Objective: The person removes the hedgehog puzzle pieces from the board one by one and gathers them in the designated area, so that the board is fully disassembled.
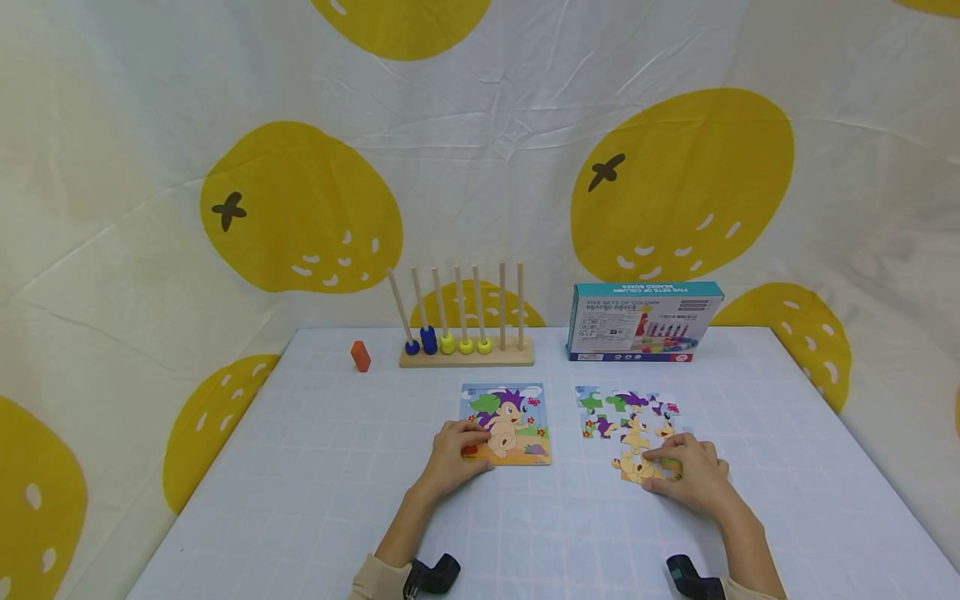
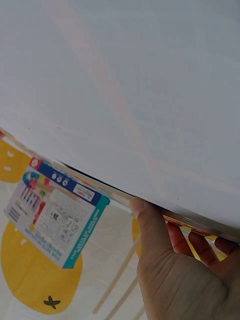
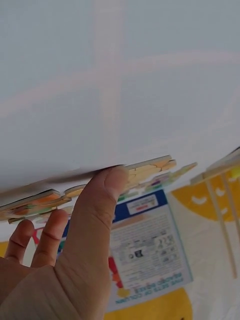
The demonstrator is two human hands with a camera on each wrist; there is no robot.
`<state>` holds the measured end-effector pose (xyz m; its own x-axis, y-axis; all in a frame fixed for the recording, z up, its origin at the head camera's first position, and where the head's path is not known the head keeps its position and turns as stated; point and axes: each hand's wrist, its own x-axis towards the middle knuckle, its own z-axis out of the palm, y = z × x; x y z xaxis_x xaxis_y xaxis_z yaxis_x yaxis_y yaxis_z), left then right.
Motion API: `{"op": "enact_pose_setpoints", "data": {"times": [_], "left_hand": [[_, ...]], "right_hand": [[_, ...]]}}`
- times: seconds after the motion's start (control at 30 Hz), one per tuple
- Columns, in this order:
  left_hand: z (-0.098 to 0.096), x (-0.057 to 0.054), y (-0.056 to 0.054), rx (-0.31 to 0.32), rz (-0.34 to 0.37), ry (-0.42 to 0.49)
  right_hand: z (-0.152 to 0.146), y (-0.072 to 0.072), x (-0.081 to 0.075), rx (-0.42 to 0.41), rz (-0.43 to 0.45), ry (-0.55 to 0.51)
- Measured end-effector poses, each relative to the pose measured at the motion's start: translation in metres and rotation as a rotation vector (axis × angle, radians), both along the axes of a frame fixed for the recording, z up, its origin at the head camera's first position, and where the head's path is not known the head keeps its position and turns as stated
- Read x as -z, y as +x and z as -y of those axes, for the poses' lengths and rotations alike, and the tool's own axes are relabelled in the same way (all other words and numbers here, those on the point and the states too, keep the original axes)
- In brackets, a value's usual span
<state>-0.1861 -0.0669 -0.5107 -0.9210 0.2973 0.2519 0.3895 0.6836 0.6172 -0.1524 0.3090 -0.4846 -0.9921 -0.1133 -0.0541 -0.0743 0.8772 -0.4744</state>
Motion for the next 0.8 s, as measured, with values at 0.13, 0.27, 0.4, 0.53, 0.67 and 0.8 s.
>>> {"op": "enact_pose_setpoints", "data": {"times": [0.13,0.27,0.4,0.53,0.67,0.8], "left_hand": [[0.0,-0.001,0.0,-0.004,0.015,-0.005],[0.0,-0.003,0.001,-0.002,0.031,-0.009],[0.0,-0.003,0.001,0.0,0.039,-0.006],[0.001,-0.002,0.002,0.002,0.039,0.009],[0.003,-0.002,0.003,0.011,0.031,0.038],[0.004,-0.003,0.006,0.009,0.027,0.075]], "right_hand": [[-0.001,0.001,0.001,0.0,-0.005,-0.002],[0.0,0.001,0.002,-0.002,-0.02,-0.015],[0.004,-0.001,0.001,-0.01,-0.091,-0.079],[0.017,-0.006,-0.002,0.006,-0.183,-0.169],[0.037,-0.012,-0.006,0.021,-0.195,-0.264],[0.059,-0.02,-0.006,-0.013,-0.171,-0.351]]}}
